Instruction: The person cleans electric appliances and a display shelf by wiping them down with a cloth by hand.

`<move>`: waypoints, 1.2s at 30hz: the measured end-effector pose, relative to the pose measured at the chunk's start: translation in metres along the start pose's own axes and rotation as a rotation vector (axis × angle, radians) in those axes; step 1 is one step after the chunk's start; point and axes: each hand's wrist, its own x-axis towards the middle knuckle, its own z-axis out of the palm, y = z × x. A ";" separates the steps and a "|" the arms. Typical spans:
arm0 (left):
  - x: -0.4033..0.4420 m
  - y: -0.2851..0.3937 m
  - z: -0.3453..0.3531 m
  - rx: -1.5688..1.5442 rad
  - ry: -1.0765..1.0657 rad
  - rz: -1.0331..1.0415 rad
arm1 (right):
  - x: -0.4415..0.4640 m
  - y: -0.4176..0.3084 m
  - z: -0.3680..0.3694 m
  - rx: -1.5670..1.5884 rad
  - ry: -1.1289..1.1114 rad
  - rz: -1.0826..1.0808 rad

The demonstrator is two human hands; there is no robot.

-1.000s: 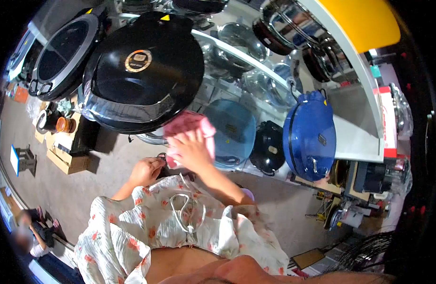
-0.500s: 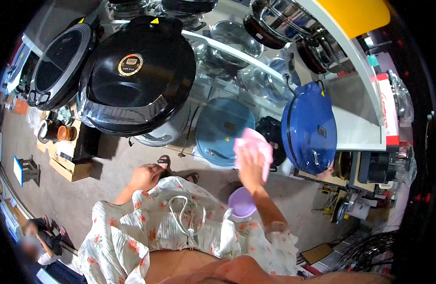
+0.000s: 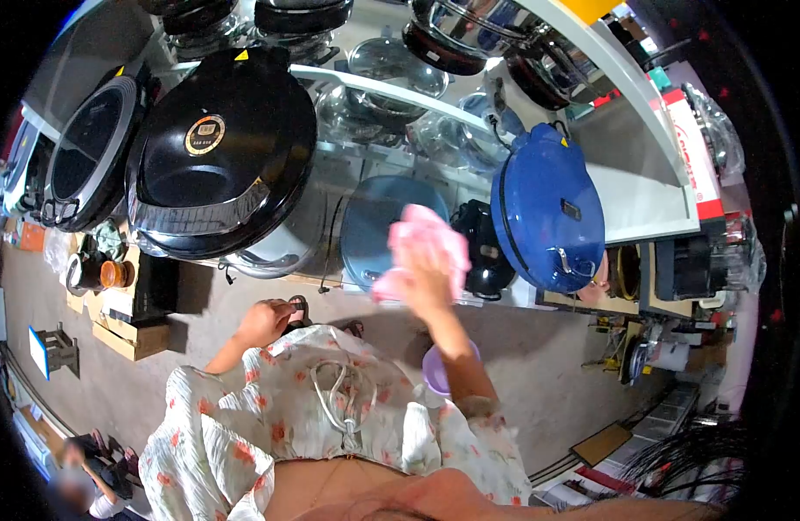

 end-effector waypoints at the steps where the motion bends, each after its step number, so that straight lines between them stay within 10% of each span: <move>1: -0.003 -0.001 0.001 -0.004 0.000 -0.009 | -0.014 0.020 -0.020 -0.036 -0.013 0.100; 6: -0.008 0.009 0.005 0.011 -0.074 -0.087 | -0.007 0.026 -0.015 -0.049 -0.152 0.509; 9: -0.001 -0.003 0.021 0.024 -0.103 0.016 | 0.035 -0.051 -0.002 0.331 -0.030 0.158; 10: 0.005 -0.005 0.023 0.038 -0.119 0.049 | 0.045 -0.072 0.044 -0.084 0.038 0.009; 12: 0.018 0.000 0.021 0.067 -0.168 0.071 | 0.056 -0.130 0.005 0.130 -0.247 -0.123; 14: 0.031 0.010 0.011 0.110 -0.238 0.048 | 0.035 -0.133 0.013 0.232 0.033 -0.223; 21: 0.025 -0.013 0.024 0.122 -0.213 0.111 | -0.080 0.042 -0.013 -0.189 0.314 0.200; 28: 0.018 -0.019 0.037 0.140 -0.269 0.084 | -0.197 0.124 -0.060 0.672 1.004 0.748; 31: 0.021 -0.017 0.037 0.124 -0.265 0.104 | -0.243 0.164 0.000 1.605 1.036 0.988; 36: 0.031 -0.007 0.034 0.184 -0.309 0.101 | -0.157 0.119 0.041 1.404 0.900 0.509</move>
